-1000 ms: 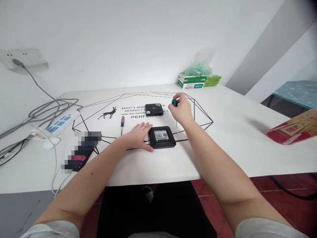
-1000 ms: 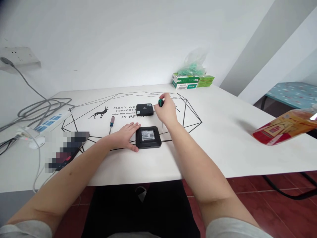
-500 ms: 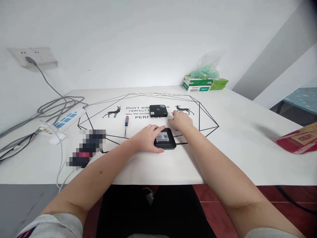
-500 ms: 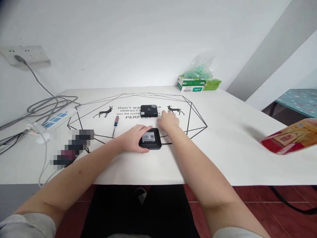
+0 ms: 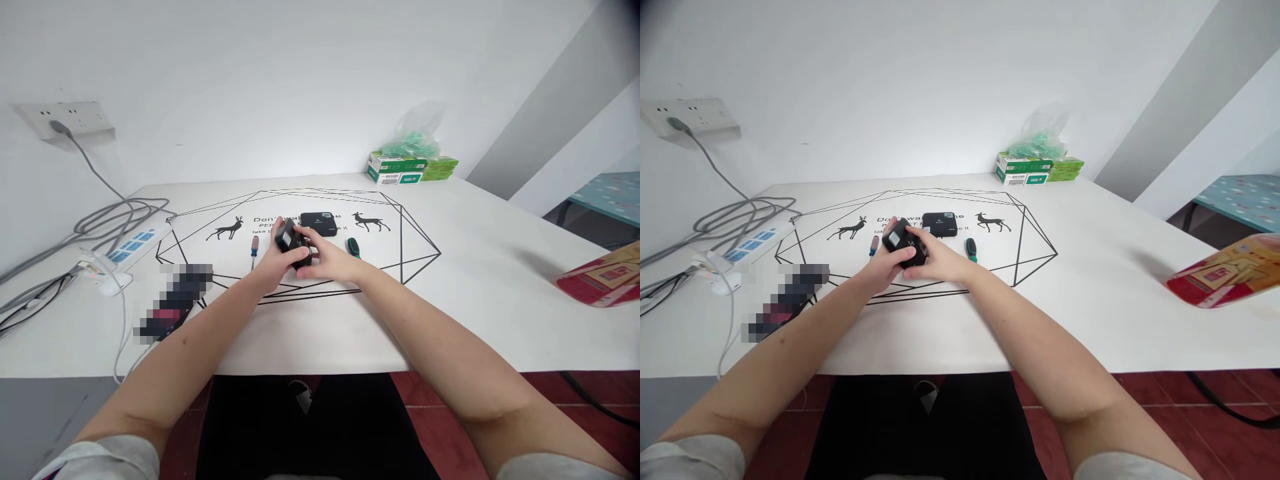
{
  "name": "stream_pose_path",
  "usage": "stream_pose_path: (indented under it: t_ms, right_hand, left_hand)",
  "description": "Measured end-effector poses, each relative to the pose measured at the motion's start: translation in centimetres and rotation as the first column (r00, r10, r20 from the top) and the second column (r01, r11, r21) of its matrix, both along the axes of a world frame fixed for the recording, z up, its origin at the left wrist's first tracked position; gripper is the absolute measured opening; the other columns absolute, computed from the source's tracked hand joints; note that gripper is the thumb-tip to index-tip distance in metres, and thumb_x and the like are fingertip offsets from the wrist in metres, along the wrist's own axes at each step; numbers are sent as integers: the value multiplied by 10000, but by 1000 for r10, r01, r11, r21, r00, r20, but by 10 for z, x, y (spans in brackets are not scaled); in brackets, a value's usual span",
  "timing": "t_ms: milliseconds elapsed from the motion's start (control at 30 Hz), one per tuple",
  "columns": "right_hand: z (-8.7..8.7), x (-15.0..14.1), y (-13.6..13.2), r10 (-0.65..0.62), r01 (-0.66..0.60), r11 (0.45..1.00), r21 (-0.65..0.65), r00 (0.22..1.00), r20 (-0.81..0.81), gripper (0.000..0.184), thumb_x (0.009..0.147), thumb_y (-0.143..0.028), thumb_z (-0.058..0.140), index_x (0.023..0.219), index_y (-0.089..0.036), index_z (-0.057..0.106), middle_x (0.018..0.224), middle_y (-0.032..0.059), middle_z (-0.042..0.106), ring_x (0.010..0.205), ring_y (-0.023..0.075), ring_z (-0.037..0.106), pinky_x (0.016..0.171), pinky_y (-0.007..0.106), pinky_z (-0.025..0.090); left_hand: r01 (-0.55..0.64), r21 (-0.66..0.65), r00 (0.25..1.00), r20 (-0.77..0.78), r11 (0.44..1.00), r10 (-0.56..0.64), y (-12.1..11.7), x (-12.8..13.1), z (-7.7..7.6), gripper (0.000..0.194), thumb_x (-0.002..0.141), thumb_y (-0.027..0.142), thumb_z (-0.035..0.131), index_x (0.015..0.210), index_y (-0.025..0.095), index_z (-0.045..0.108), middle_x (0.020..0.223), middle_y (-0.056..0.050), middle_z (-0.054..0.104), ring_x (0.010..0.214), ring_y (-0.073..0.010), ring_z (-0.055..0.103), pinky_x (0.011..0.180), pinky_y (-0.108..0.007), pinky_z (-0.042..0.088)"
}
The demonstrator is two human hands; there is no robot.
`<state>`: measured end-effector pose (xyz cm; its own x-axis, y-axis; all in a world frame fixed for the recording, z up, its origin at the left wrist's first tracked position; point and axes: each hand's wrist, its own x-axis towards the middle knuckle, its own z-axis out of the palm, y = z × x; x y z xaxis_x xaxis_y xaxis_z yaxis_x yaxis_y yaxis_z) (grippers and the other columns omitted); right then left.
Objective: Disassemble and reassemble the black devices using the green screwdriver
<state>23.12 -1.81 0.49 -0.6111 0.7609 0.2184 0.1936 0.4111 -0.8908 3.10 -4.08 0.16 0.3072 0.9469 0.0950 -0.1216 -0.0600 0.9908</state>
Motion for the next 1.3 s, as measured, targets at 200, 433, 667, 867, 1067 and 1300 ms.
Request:
stream_pose_path:
  t_ms: [200,433,667,867,1067,1300]
  right_hand:
    - [-5,8,8,-63,10,959,283,982,180,1054,688,-318,867,1642,-249,424,1629,163,498,1501,375,513,1288,603,405]
    - [-3,5,7,-69,-65,948,311,913,403,930,658,-274,870,1542,-206,591,1642,193,503,1534,403,482,1292,602,388]
    - [-6,-1,6,-51,-75,953,295,917,396,759,730,-317,898,1447,-208,675,1698,200,468,1602,382,451,1317,567,379]
    - [-8,-6,9,-284,101,912,397,854,436,451,906,-343,792,1315,-172,709,1431,173,621,1322,315,674,1176,467,525]
    - [-6,-6,12,-438,246,876,415,767,469,240,994,-363,674,1159,-201,737,1272,117,696,1204,288,706,1036,407,560]
    - [-5,-3,19,-523,375,846,379,725,448,210,1009,-335,611,1104,-193,735,1244,107,715,1121,262,711,982,381,544]
  left_hand:
    - [25,409,695,-663,912,278,1,-20,18,993,828,559,829,1673,283,388,1752,-125,358,1615,-400,363,1334,-525,307]
    - [322,220,363,-927,921,95,2,-40,35,981,776,664,817,1616,276,490,1691,-134,431,1522,-421,471,1222,-515,443]
    - [360,188,244,-964,914,102,6,-40,28,893,776,598,773,1571,268,532,1477,-134,598,1404,-397,541,1215,-537,427]
    - [309,282,176,-955,908,237,20,-47,20,805,856,567,677,1559,189,573,1606,-192,535,1482,-436,480,1205,-527,441]
    - [302,325,122,-945,896,302,32,-53,9,782,972,576,589,1623,148,523,1723,-200,434,1591,-431,373,1282,-538,344]
    - [60,465,-20,-884,883,467,43,-37,6,386,1047,446,631,1329,190,696,1421,-179,655,1263,-379,647,1087,-499,474]
